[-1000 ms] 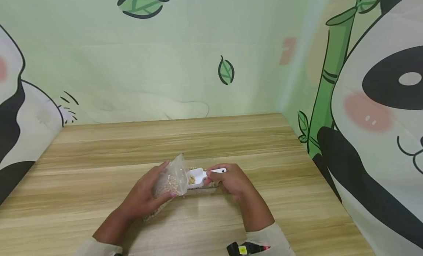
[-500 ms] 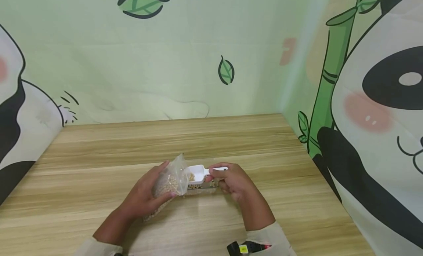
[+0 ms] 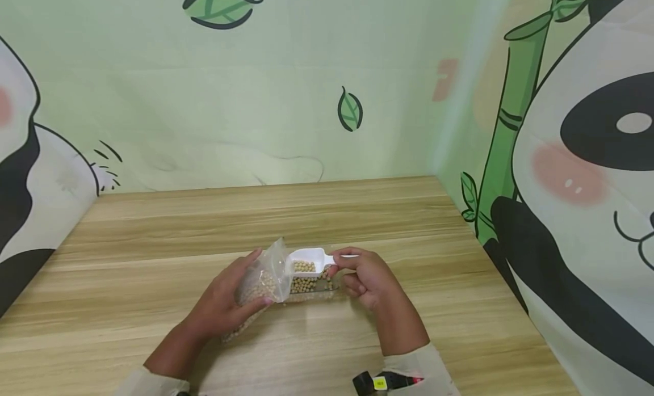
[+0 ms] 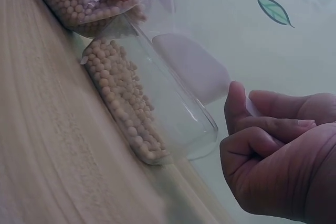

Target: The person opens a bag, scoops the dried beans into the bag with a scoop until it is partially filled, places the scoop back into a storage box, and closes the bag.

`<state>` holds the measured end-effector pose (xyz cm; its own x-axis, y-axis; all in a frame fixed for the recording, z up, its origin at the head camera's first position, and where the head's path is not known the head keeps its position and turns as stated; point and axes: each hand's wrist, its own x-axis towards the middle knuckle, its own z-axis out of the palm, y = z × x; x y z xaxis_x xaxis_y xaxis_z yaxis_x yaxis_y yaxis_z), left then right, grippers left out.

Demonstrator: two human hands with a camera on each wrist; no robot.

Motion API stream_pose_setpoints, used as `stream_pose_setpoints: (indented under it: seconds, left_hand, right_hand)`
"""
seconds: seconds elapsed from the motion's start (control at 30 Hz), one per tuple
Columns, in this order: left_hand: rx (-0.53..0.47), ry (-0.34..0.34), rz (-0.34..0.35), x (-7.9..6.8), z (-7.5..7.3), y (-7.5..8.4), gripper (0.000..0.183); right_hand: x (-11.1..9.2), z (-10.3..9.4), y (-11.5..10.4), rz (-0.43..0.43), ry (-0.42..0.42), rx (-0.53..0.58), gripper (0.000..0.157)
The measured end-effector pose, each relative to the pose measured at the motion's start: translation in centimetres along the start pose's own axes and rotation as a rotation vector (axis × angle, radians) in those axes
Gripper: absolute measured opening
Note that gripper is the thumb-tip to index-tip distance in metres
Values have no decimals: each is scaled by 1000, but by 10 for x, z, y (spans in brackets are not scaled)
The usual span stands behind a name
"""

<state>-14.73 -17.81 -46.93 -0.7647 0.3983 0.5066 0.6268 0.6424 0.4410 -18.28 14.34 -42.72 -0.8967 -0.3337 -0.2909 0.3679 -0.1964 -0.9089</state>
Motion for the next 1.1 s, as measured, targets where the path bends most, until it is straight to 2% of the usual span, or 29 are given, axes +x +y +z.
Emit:
stream_pose_setpoints:
  seconds: [0.17, 0.37, 0.6, 0.7, 0.8, 0.93, 1.1]
  left_hand:
    - [2, 1, -1, 0, 1, -1, 96]
    - [6, 7, 3, -1, 2, -3, 96]
    - [4, 7, 0, 0, 2, -2, 96]
    - [1, 6, -3, 0, 1, -2, 96]
    - [3, 3, -9, 0, 1, -2, 96]
    - [8, -1, -13, 0, 2, -2, 95]
    - [7, 0, -7, 0, 1, -2, 95]
  right_hand:
    - [-2, -2, -5, -40, 31, 8, 12]
    - [-3, -1, -10, -97, 58, 102, 14]
    - [-7, 0, -11, -191, -31, 141, 28]
    - [-9, 2, -10, -233, -75, 103, 28]
    - [-10, 6, -7, -297, -93, 19, 25]
    - [-9, 14, -4, -391, -76, -104, 22]
    - [-10, 21, -2, -465, -49, -147, 21]
